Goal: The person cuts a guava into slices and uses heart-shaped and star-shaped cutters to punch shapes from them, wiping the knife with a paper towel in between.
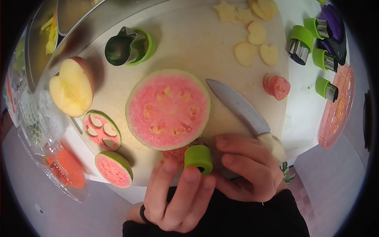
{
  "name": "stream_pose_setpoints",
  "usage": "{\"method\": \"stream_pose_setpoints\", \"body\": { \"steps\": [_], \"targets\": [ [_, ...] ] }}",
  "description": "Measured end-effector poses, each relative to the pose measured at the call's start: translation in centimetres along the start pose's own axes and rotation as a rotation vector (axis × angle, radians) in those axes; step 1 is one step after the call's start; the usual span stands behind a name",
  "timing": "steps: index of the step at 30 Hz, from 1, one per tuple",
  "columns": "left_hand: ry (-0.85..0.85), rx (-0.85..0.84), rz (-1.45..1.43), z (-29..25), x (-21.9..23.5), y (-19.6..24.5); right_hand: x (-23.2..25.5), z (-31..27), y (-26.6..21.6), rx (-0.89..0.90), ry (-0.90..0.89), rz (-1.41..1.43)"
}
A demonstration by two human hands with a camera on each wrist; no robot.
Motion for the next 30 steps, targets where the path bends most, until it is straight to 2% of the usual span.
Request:
{"method": "stream_pose_setpoints", "body": {
  "steps": [2, 7, 15, 24, 27, 30],
  "targets": [
    [-0.082, 0.052, 0.042, -0.3, -0.7, 0.3, 0.1, 0.1, 0.0, -0.001, -0.007, -0.003],
    [-0.129, 0.12, 0.151, -0.7, -0.7, 1.0, 0.0, 0.1, 0.1, 0.013, -0.001, -0.012],
    [-0.168, 0.107, 0.151, -0.5, -1.1, 0.8, 0.0, 0.4, -0.1, 0.003, 0.011, -0.044],
    [-0.253, 0.203, 0.083, 0.2, -0.9, 0.7, -0.1, 0.5, -0.5, 0.018, 0.006, -0.109],
    [-0.321, 0.134, 0.021, 0.5, -0.5, 0.3, -0.6, 0.6, -0.5, 0.065, 0.002, -0.161],
    [-0.304, 0.101, 0.0, 0.3, -0.8, 0.0, -1.1, 0.8, -0.5, 0.09, -0.003, -0.216]
  ]
}}
Point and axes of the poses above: each hand's wrist, its own z-axis towards the middle knuckle, its own x-axis out of the back of the hand, y = z × x, the point moved 6 cm from there along z, towards the middle knuckle, and after that the axes turned 10 degrees about z, right-handed, at the moved point
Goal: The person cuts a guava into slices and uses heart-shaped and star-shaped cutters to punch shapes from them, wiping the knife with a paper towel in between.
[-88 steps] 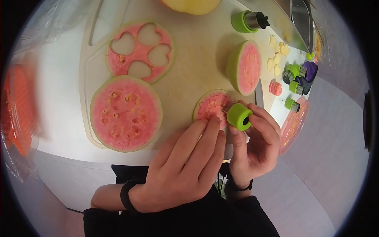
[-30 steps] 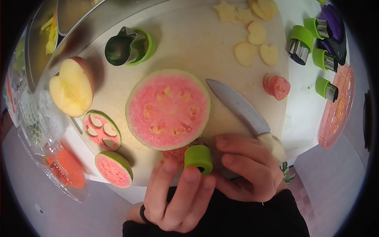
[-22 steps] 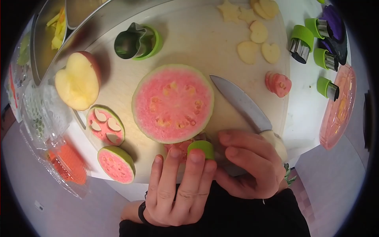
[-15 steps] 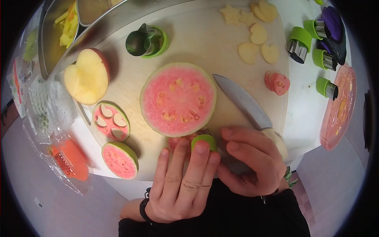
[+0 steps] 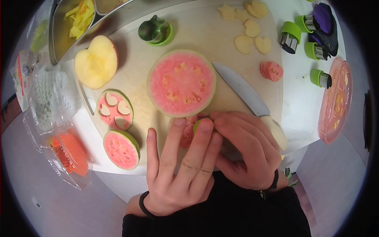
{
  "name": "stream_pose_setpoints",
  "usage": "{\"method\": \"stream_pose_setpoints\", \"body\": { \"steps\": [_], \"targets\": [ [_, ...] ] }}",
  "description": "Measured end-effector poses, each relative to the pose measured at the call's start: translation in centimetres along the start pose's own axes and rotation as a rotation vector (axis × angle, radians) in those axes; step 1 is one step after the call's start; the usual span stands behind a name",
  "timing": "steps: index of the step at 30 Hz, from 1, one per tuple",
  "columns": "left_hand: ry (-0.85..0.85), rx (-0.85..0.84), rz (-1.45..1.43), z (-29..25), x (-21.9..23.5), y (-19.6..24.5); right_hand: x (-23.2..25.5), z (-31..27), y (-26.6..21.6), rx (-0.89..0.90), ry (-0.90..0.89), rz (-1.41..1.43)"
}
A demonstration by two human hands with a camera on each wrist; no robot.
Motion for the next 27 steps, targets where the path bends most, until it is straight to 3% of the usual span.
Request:
{"method": "stream_pose_setpoints", "body": {
  "steps": [5, 10, 20, 27],
  "targets": [
    [0.333, -0.05, -0.142, -1.9, 0.4, 0.1, -0.4, 0.5, -0.6, -0.01, -0.047, -0.07],
    [0.241, 0.127, -0.233, -2.8, 0.3, -0.8, -0.3, 0.1, -0.9, -0.056, -0.12, -0.066],
    [0.32, 0.137, -0.185, -4.2, -1.9, -0.7, 2.0, -3.1, -0.5, -0.189, 0.099, 0.197],
    [0.328, 0.139, -0.196, -5.2, -2.6, -0.5, 1.4, -4.5, -0.3, -0.182, 0.022, 0.19]
  ]
}}
Point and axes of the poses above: each hand's wrist, its own z-axis towards the middle knuckle, its own x-axis out of the back of the hand, y = z × x, the point moved 6 cm from there along z, towards the middle knuckle, and after that the axes turned 10 degrees about z, right-handed, at the moved point
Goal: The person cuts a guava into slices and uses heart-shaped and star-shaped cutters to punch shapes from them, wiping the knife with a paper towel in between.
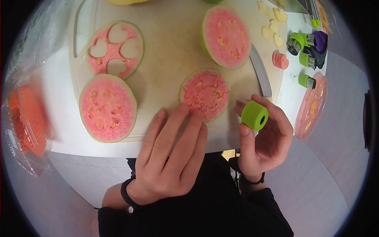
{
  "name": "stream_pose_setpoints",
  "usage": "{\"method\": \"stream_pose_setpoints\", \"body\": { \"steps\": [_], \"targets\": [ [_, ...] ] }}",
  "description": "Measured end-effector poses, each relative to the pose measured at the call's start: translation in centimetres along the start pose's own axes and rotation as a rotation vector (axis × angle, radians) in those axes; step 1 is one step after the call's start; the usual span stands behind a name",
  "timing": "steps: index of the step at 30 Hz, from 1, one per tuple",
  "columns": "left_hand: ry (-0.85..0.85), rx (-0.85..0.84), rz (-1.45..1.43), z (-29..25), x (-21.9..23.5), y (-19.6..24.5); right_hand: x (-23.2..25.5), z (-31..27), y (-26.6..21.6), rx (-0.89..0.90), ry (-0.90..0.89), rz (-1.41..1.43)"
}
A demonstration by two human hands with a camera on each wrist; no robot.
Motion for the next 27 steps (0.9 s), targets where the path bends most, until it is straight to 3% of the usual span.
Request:
{"method": "stream_pose_setpoints", "body": {
  "steps": [7, 15, 23, 27],
  "targets": [
    [0.001, 0.044, 0.03, 0.4, 0.1, 0.0, 0.1, -0.1, 0.0, 0.008, 0.0, -0.117],
    [0.171, 0.077, 0.03, 1.5, 0.6, -0.9, 0.0, 0.6, -0.6, -0.216, 0.033, 0.185],
    [0.072, 0.072, 0.024, 3.2, 0.9, -1.5, -0.5, 1.3, -0.8, -0.413, 0.001, 0.307],
    [0.031, -0.002, 0.08, 3.7, 1.2, -1.0, -0.4, 1.4, -0.3, -0.382, -0.02, 0.257]
  ]
}}
Point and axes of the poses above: each hand's wrist, its own z-axis towards the middle knuckle, its own x-axis out of the back of the hand, y = z × x, the point moved 6 cm from there along z, towards the middle knuckle, and after that the axes turned 10 degrees about z, right-handed, at the moved point
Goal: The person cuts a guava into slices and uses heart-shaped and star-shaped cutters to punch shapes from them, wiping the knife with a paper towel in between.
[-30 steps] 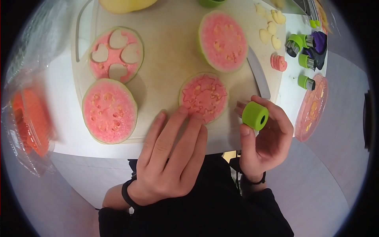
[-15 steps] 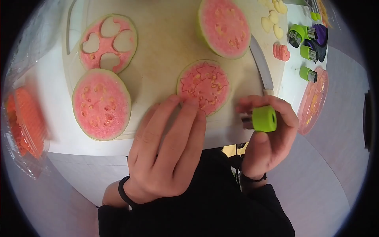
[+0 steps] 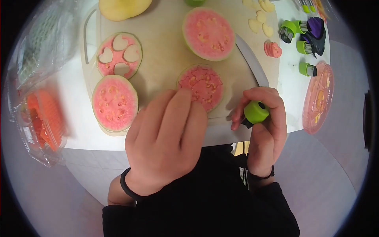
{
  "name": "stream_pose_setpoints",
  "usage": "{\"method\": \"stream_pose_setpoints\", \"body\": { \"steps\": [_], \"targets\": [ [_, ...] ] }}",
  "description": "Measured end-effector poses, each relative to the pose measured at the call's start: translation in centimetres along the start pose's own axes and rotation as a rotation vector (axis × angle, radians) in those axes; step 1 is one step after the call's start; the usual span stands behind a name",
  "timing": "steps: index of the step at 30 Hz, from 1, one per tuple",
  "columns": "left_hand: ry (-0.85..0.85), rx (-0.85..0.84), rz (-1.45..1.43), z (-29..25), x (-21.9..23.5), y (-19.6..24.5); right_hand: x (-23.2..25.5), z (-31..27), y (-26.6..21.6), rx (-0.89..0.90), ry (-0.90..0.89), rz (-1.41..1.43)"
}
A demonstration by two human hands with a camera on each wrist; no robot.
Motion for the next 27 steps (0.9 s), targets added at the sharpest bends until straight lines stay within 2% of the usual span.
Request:
{"method": "stream_pose_setpoints", "body": {
  "steps": [7, 11, 13, 16, 19, 20, 23, 27],
  "targets": [
    [-0.047, -0.296, 0.194, 0.6, 0.1, 1.7, 0.1, 0.2, 0.3, 0.016, -0.048, -0.024],
    [0.025, -0.255, 0.211, 0.9, 0.4, 2.0, 0.6, 0.4, 0.3, 0.031, -0.088, 0.066],
    [0.075, -0.218, 0.228, 1.2, 0.4, 2.2, 0.6, 0.4, 0.4, 0.004, -0.101, 0.098],
    [0.029, -0.132, 0.172, 1.7, 0.7, 2.1, 0.4, 0.3, 0.8, -0.105, -0.125, 0.274],
    [0.102, -0.068, 0.097, 1.7, 1.5, 1.5, 0.6, 0.1, 1.0, -0.163, -0.115, 0.363],
    [0.116, -0.038, 0.049, 1.8, 1.9, 1.2, 0.7, 0.0, 0.8, -0.157, -0.1, 0.275],
    [0.14, 0.138, -0.211, 1.8, 3.6, 0.0, 0.9, 0.0, 0.0, -0.12, -0.06, 0.073],
    [0.165, 0.473, -0.703, 0.5, 3.4, -1.8, -0.4, 0.9, -0.7, -0.074, -0.068, 0.043]
  ]
}}
Point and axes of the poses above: each hand's wrist, its own z-axis towards the middle knuckle, its own x-axis out of the back of the hand, y = z × x, the point moved 6 cm from there along z, towards the middle knuckle, and after that the axes turned 10 degrees about z, right-handed, at the moved point
